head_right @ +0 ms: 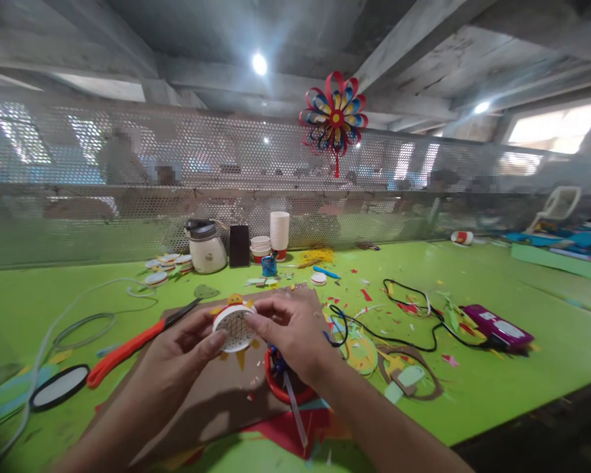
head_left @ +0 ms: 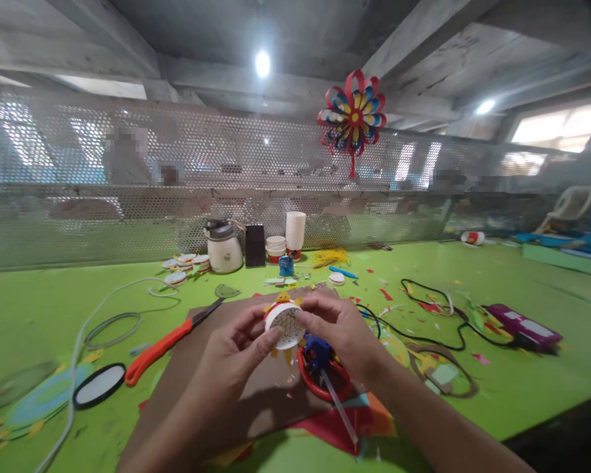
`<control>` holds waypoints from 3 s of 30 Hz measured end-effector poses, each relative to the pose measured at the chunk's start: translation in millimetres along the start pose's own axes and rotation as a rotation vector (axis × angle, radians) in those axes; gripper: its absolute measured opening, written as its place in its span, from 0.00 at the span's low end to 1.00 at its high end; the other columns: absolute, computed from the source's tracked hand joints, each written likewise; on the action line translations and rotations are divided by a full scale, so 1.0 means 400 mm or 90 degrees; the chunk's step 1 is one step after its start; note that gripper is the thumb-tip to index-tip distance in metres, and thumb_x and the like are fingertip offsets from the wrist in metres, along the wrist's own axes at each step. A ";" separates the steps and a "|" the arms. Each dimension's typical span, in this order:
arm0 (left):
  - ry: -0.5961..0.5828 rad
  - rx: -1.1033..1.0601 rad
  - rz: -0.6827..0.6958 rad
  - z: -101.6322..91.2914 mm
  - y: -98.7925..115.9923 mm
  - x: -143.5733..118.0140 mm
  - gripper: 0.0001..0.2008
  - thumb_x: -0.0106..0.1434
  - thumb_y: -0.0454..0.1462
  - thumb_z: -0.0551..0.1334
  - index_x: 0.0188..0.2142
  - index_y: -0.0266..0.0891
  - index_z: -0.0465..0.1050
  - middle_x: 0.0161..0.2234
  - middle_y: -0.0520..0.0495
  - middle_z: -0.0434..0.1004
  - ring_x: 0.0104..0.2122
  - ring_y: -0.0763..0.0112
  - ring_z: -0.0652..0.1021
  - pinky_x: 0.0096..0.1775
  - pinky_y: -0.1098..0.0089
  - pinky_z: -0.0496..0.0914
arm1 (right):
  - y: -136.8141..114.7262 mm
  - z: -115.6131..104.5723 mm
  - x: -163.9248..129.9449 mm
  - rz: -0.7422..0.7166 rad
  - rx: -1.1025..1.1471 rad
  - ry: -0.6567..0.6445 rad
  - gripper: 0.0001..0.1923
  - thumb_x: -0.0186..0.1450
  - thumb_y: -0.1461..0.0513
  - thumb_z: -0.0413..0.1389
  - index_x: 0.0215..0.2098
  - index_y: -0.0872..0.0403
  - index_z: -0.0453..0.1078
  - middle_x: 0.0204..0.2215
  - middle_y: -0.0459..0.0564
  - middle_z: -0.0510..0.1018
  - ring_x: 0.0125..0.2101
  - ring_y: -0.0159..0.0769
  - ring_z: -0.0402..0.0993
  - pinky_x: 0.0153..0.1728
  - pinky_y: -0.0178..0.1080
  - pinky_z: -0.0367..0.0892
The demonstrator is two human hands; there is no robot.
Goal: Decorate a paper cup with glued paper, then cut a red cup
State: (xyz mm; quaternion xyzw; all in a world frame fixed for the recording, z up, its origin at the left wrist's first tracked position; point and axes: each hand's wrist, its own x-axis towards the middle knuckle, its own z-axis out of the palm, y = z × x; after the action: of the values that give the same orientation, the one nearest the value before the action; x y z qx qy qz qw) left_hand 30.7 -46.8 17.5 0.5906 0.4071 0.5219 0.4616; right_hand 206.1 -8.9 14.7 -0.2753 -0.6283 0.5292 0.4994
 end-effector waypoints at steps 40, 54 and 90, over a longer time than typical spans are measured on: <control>0.094 0.476 0.113 0.030 -0.013 -0.021 0.11 0.63 0.43 0.59 0.44 0.44 0.72 0.30 0.52 0.78 0.30 0.66 0.78 0.33 0.70 0.69 | 0.038 0.044 -0.012 -0.008 -0.138 0.072 0.18 0.57 0.63 0.57 0.47 0.53 0.70 0.44 0.51 0.75 0.42 0.38 0.74 0.40 0.39 0.71; 0.020 0.342 0.042 0.018 -0.025 -0.007 0.13 0.63 0.42 0.61 0.47 0.43 0.70 0.37 0.50 0.81 0.35 0.67 0.80 0.36 0.69 0.72 | 0.028 0.038 -0.009 0.011 -0.156 0.058 0.21 0.56 0.63 0.57 0.49 0.56 0.68 0.40 0.51 0.76 0.36 0.37 0.74 0.38 0.40 0.70; -0.018 0.401 0.073 -0.001 -0.007 -0.001 0.17 0.67 0.44 0.55 0.50 0.42 0.74 0.44 0.46 0.82 0.40 0.65 0.81 0.38 0.72 0.74 | 0.025 0.025 -0.008 -0.022 -0.179 0.035 0.19 0.58 0.61 0.61 0.47 0.56 0.70 0.39 0.53 0.78 0.40 0.40 0.77 0.45 0.46 0.73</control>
State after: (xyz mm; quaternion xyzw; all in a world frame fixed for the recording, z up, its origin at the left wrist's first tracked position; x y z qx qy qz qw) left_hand 30.2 -46.4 14.8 0.7335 0.5083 0.3874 0.2313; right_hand 196.2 -12.7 4.7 -0.3460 -0.6868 0.4195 0.4823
